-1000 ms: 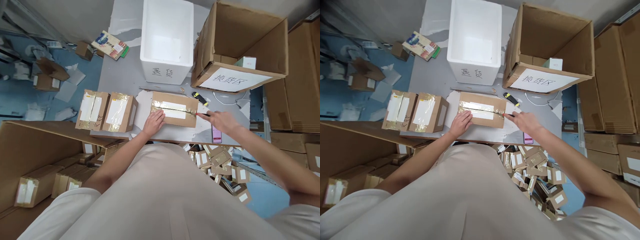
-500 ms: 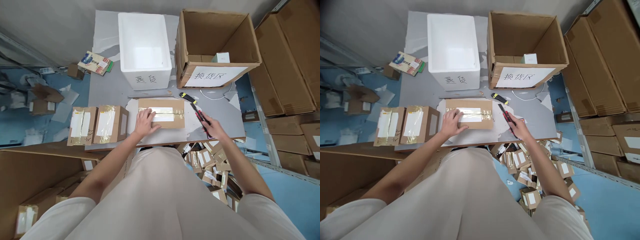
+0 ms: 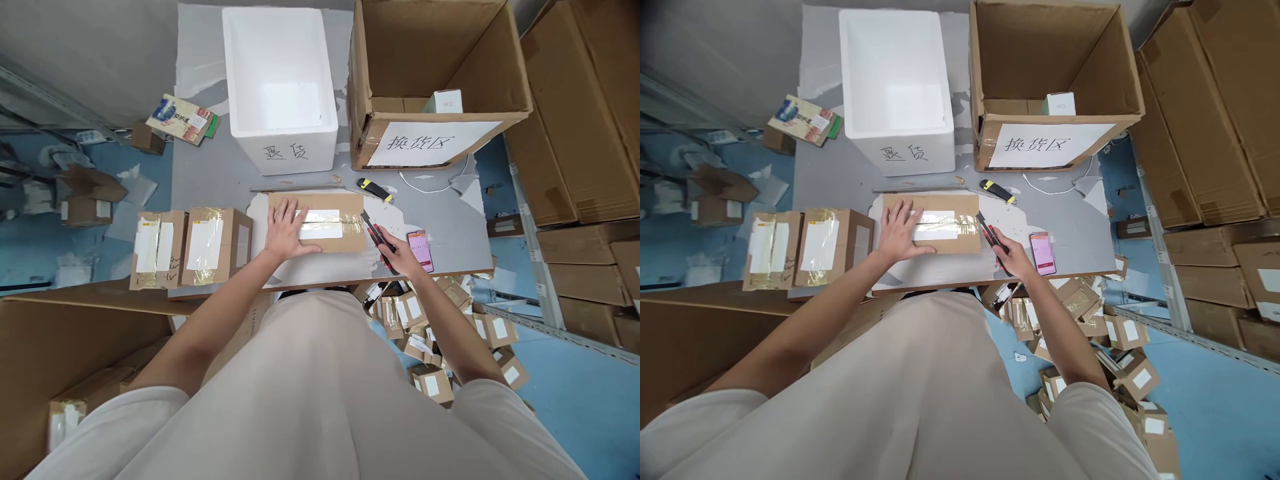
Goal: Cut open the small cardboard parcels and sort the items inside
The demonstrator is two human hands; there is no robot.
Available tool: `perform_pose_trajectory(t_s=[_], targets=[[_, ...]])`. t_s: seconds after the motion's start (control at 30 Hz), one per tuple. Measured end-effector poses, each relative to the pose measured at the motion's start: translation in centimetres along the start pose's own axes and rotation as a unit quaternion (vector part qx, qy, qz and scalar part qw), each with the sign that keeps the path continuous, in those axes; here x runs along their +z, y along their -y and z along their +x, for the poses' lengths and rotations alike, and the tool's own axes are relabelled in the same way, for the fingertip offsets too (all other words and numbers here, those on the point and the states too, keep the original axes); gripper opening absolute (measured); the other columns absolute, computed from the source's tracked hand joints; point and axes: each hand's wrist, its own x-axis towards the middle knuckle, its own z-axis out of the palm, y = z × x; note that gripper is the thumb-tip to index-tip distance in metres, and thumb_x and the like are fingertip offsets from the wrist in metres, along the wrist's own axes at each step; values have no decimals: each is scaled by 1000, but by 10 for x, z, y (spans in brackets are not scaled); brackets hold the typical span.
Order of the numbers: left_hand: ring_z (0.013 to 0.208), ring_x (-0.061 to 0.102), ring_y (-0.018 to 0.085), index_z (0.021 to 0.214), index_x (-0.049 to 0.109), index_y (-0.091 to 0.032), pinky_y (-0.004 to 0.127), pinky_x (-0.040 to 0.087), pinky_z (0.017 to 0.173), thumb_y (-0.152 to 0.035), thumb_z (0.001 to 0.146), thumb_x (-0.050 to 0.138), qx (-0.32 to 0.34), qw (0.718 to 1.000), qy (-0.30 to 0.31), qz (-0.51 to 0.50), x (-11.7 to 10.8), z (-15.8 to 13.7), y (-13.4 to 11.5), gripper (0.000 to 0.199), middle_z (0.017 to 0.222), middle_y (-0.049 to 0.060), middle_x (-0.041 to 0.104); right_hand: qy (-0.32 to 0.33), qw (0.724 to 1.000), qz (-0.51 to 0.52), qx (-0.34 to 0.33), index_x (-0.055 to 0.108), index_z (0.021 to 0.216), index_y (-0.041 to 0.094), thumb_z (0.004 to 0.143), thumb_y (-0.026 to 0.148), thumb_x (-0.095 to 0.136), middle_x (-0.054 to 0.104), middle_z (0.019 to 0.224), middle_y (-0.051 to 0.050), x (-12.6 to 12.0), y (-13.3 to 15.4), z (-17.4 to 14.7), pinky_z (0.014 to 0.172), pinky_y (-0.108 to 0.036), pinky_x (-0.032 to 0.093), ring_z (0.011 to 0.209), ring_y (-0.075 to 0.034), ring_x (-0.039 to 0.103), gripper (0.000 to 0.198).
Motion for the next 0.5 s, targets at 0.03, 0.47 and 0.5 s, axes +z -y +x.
perform_pose_trajectory(t_s=[0.03, 0.47, 0.5], targets=[[143, 15, 42, 148, 30, -18, 55, 2, 113, -85, 57, 55, -7, 1000, 5, -3, 0, 2, 0, 115, 156, 18, 22, -1, 1000, -25, -8, 45, 143, 25, 81, 39, 62, 68, 84, 0, -2, 1, 1, 44, -22, 48, 46, -7, 52, 66], [143, 12, 44, 150, 24, -17, 55, 2, 114, -82, 53, 61, -16, 999, 44, -3, -2, 10, 0, 123, 158, 16, 18, 55, 974, -218, -18, 48, 141, 22, 83, 26, 55, 61, 62, 3, -16, 25, -19, 42, -24, 48, 39, -11, 52, 58], [143, 11, 44, 150, 24, -17, 55, 2, 114, -82, 53, 61, -18, 999, 44, -2, -2, 10, 0, 123, 158, 16, 18, 58, 972, -229, -12, 46, 142, 22, 84, 26, 53, 61, 61, 3, -14, 27, -22, 43, -25, 49, 40, -11, 53, 59]])
